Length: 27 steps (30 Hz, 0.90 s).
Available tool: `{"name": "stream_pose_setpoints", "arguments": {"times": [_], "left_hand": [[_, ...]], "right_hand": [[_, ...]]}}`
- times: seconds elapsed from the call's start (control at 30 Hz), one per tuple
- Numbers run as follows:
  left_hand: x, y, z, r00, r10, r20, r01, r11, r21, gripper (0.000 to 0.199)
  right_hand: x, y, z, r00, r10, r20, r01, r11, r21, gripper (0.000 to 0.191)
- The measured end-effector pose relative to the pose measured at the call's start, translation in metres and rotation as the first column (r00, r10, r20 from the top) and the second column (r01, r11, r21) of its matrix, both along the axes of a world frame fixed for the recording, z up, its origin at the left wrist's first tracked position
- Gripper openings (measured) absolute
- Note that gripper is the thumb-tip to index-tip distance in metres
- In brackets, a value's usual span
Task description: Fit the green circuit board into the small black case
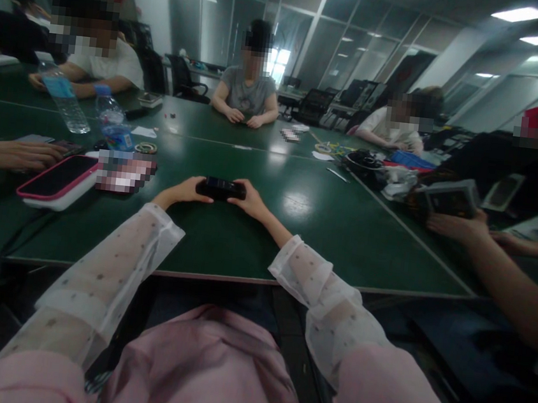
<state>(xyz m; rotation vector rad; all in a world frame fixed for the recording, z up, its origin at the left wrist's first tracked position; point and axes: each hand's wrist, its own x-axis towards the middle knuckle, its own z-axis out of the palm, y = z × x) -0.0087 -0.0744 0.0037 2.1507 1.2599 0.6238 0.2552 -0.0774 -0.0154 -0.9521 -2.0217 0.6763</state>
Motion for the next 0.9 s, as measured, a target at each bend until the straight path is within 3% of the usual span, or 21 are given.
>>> {"name": "stream_pose_setpoints", "arguments": {"times": [0.17,0.3,0.4,0.5,0.6,0.73,0.9], "left_hand": [[-0.001,0.004,-0.007,0.999,0.038,-0.01,-0.039,0.999,-0.008,0.079],[-0.001,0.004,-0.006,1.0,-0.004,-0.009,0.004,1.0,0.016,0.071],[-0.002,0.003,-0.003,0.999,-0.035,-0.036,0.037,0.998,0.051,0.064],[-0.003,0.004,-0.002,0.997,-0.05,-0.054,0.053,0.997,0.051,0.062],[-0.004,0.004,-0.002,0.997,-0.058,-0.053,0.06,0.997,0.039,0.061],[-0.003,0.003,-0.002,0.997,-0.062,-0.04,0.063,0.998,0.028,0.062],[-0.003,0.002,-0.001,0.998,-0.044,-0.049,0.044,0.999,0.007,0.062]], "right_hand": [[0.0,0.004,-0.003,0.997,0.012,-0.077,-0.013,1.0,-0.008,0.059],[0.004,0.009,0.007,0.98,0.016,-0.198,-0.015,1.0,0.006,0.062],[0.013,0.015,0.017,0.949,-0.145,-0.282,0.159,0.987,0.029,0.065],[0.026,0.022,0.02,0.891,-0.328,-0.314,0.365,0.929,0.066,0.066],[0.04,0.029,0.013,0.869,-0.432,-0.24,0.47,0.873,0.13,0.061],[0.048,0.033,0.0,0.869,-0.483,-0.108,0.495,0.842,0.214,0.054],[0.051,0.035,-0.01,0.844,-0.536,-0.032,0.534,0.832,0.153,0.053]]}}
